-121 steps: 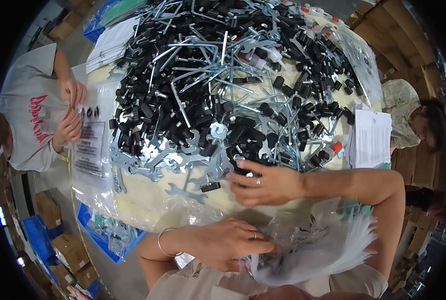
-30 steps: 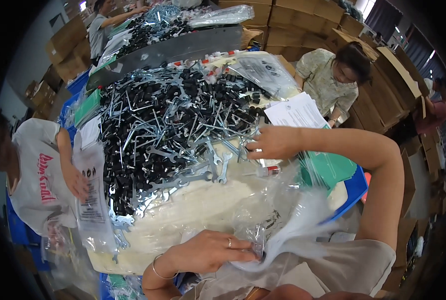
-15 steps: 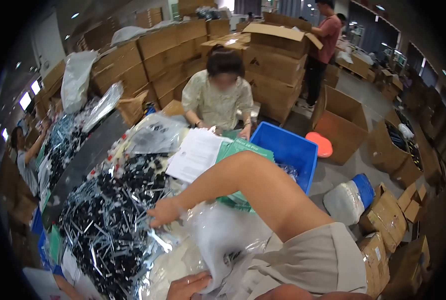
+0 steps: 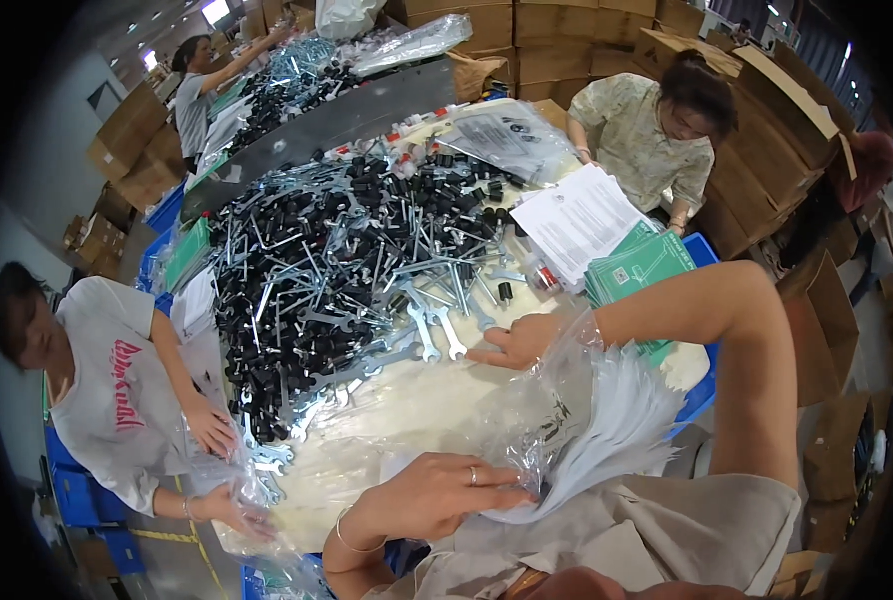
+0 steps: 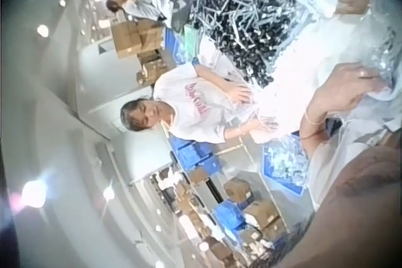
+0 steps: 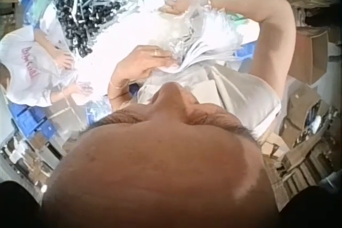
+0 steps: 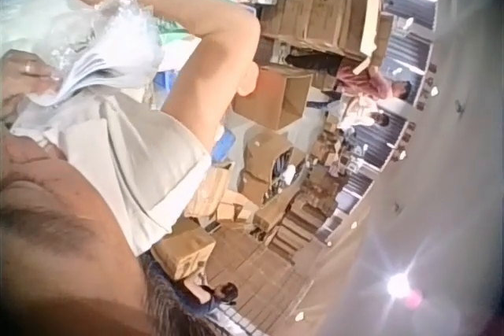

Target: Packaging small metal tools and plastic components along with instruction manuals into clear plastic bags.

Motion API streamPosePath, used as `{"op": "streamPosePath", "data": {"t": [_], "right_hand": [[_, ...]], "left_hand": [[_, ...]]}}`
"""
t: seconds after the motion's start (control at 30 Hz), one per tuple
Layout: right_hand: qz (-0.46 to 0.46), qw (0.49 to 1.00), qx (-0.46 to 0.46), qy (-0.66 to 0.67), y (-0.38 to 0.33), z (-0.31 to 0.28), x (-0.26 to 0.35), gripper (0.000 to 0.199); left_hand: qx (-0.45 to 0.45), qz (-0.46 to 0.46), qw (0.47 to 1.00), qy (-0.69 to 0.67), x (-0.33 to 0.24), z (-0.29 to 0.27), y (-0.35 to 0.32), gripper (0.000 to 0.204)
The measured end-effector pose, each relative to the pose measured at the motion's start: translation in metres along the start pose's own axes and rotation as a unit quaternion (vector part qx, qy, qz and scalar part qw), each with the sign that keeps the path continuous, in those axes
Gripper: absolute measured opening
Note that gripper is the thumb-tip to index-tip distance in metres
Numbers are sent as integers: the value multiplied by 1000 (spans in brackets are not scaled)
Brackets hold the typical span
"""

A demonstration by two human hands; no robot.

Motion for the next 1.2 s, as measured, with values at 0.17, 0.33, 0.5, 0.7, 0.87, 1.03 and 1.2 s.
{"op": "streamPosePath", "data": {"t": [0.17, 0.33, 0.5, 0.7, 0.87, 1.03, 1.2], "right_hand": [[7, 986, -102, -134, 29, -15, -23, 52], [-71, 962, -158, -213, 46, -29, -68, 50], [58, 958, -191, -208, 65, -51, -73, 54], [-275, 920, -243, -141, 75, -24, -34, 39], [-156, 952, -175, -198, 89, -31, -74, 30], [23, 938, -344, 28, 43, -75, -80, 37], [23, 955, -270, 121, 16, -87, 3, 33]], "left_hand": [[-35, -23, 997, -64, 18, 4, -3, 68], [-36, -40, 997, -56, 18, 1, 0, 68], [-19, -79, 995, -63, 22, 1, -6, 65], [-26, -68, 993, -96, 51, -4, -2, 54], [45, -317, 938, -131, 88, -18, 11, 54], [-39, -376, 922, 81, 136, 1, 11, 59], [-42, -394, 906, 149, 119, -2, 16, 54]]}}
Point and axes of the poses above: each hand's wrist, its own y-axis towards the middle knuckle, its own z-axis out of the palm, x = y × z, the point moved 2 cm from there along y, towards the middle knuckle, and after that the axes turned 9 degrees about -z, right-handed, at the moved point
